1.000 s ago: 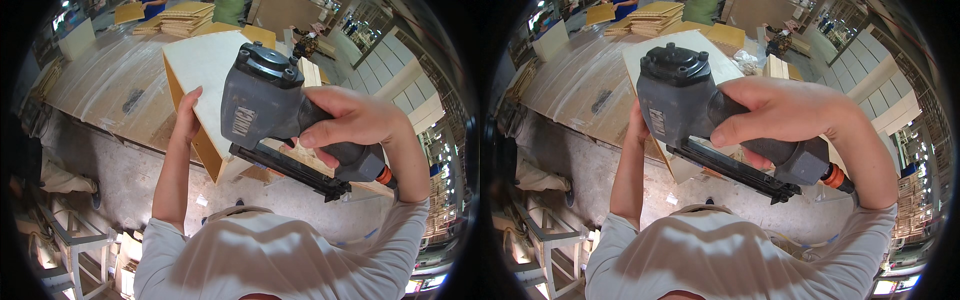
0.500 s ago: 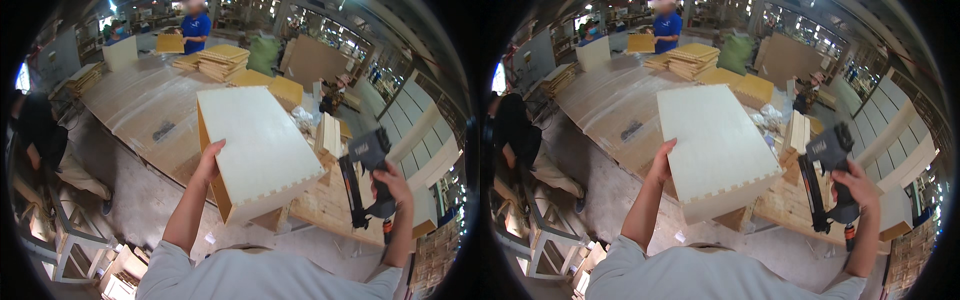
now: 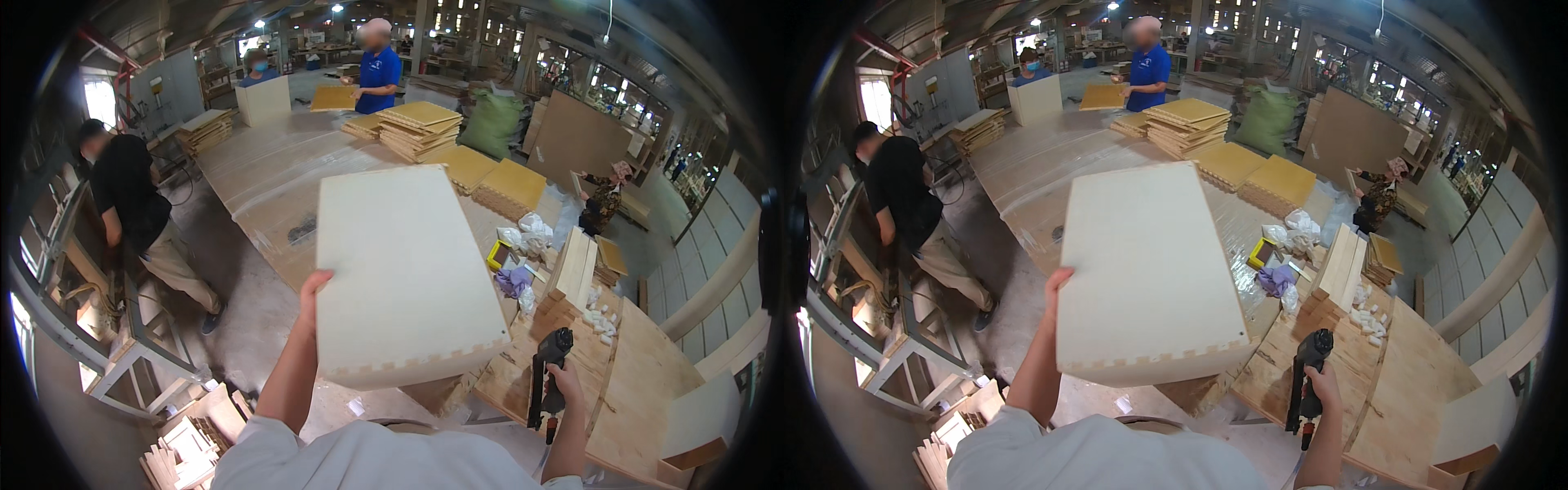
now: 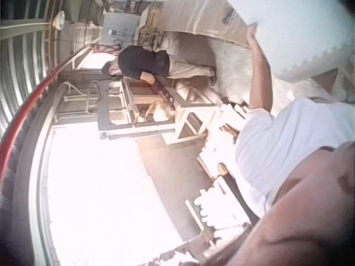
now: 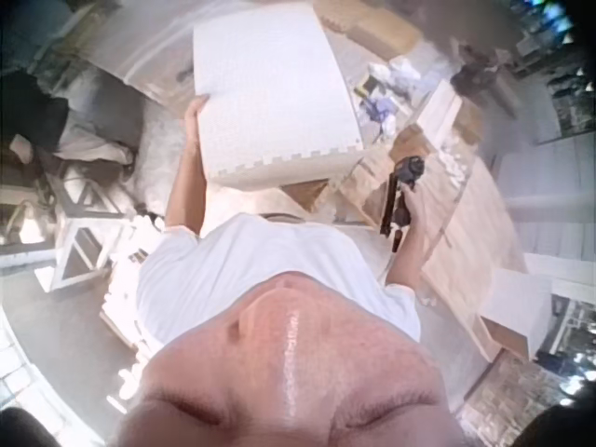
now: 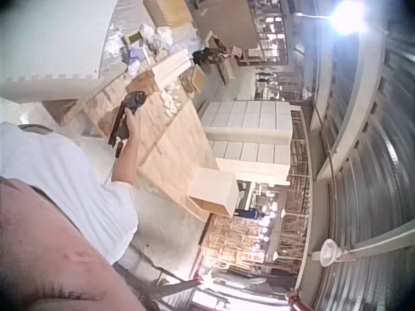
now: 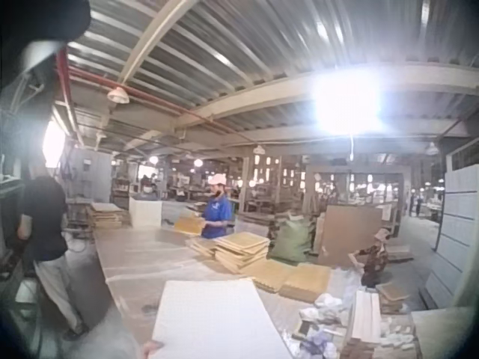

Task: The person assembles a wooden box by aligning panels and securing them with a pneumatic nail gun. They repeatedly position the box, fire nails along the edges, and flip the unit to access different sides. The person also applies adhesive to edges and attaches trim pieces before nailing them in place.

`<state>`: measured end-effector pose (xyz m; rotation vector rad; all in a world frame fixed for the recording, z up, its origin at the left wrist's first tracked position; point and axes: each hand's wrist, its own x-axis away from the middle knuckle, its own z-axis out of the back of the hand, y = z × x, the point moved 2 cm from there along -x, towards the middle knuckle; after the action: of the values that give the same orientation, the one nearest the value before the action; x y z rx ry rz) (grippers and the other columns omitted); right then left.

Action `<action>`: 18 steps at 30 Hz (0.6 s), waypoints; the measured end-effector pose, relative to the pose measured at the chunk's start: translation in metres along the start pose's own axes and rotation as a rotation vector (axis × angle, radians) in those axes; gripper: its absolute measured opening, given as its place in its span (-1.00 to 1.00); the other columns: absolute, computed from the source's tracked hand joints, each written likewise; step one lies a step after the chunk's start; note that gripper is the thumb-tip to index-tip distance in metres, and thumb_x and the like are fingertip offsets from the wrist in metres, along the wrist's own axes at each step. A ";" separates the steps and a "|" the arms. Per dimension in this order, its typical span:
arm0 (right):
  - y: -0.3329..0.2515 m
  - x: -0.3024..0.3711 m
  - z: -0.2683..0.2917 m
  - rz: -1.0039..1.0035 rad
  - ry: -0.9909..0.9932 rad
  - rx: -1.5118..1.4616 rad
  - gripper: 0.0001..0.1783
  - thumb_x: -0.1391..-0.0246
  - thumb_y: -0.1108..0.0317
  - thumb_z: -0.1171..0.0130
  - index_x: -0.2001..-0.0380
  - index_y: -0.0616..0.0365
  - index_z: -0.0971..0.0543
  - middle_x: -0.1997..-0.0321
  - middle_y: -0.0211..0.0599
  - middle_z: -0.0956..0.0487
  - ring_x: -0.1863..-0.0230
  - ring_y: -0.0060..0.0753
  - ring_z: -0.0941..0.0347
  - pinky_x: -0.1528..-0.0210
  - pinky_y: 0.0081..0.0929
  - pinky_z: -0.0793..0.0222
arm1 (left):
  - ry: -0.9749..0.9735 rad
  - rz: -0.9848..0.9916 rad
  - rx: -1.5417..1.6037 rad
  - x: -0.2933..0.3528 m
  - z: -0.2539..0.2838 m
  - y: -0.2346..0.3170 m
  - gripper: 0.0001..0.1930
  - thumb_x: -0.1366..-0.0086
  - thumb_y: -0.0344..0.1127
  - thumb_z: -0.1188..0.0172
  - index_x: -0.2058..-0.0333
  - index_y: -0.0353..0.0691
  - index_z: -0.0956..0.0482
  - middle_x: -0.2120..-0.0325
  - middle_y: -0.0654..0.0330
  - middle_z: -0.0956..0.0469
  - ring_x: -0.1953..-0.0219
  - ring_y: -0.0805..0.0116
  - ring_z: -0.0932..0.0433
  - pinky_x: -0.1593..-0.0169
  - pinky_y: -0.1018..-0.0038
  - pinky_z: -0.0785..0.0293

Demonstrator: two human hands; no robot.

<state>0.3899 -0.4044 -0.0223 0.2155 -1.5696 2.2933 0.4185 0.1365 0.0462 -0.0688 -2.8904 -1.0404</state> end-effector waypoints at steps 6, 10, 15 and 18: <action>0.018 -0.042 0.009 0.044 0.000 -0.041 -0.75 -0.03 0.35 -0.09 0.29 0.24 -0.31 0.58 -0.29 -0.37 0.74 -0.37 -0.37 0.72 -0.39 -0.40 | 0.001 -0.305 0.164 0.052 0.018 0.002 -0.43 -0.14 -0.04 -0.03 -0.06 -0.30 -0.36 0.12 0.01 -0.50 0.10 0.13 -0.51 0.05 0.30 -0.48; 0.023 -0.051 0.017 0.036 0.014 -0.058 -0.76 -0.03 0.35 -0.07 0.29 0.23 -0.30 0.59 -0.29 -0.36 0.73 -0.37 -0.37 0.71 -0.39 -0.39 | 0.040 -0.469 0.144 0.045 -0.012 -0.012 -0.40 -0.17 -0.04 0.00 -0.11 -0.28 -0.28 0.02 0.02 -0.42 -0.02 0.09 -0.43 -0.06 0.25 -0.40; 0.021 -0.049 0.020 0.022 0.022 -0.015 -0.77 -0.04 0.35 -0.06 0.29 0.23 -0.30 0.59 -0.28 -0.37 0.73 -0.37 -0.37 0.71 -0.41 -0.38 | 0.282 -0.664 0.064 -0.051 -0.060 -0.038 -0.45 -0.19 -0.09 0.00 -0.10 -0.28 -0.27 0.01 0.04 -0.41 -0.04 0.08 -0.41 -0.11 0.18 -0.35; 0.013 -0.055 0.012 0.049 0.022 0.037 -0.77 -0.03 0.36 -0.06 0.29 0.24 -0.31 0.58 -0.27 -0.38 0.75 -0.38 -0.37 0.71 -0.40 -0.38 | 0.211 -0.759 0.140 -0.129 -0.075 -0.028 -0.46 -0.19 -0.06 -0.05 -0.07 -0.27 -0.30 0.03 0.12 -0.41 -0.07 0.16 -0.33 -0.17 0.28 -0.22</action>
<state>0.4355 -0.4306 -0.0474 0.1624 -1.5390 2.3556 0.5491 0.0651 0.0756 1.1398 -2.7990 -0.8228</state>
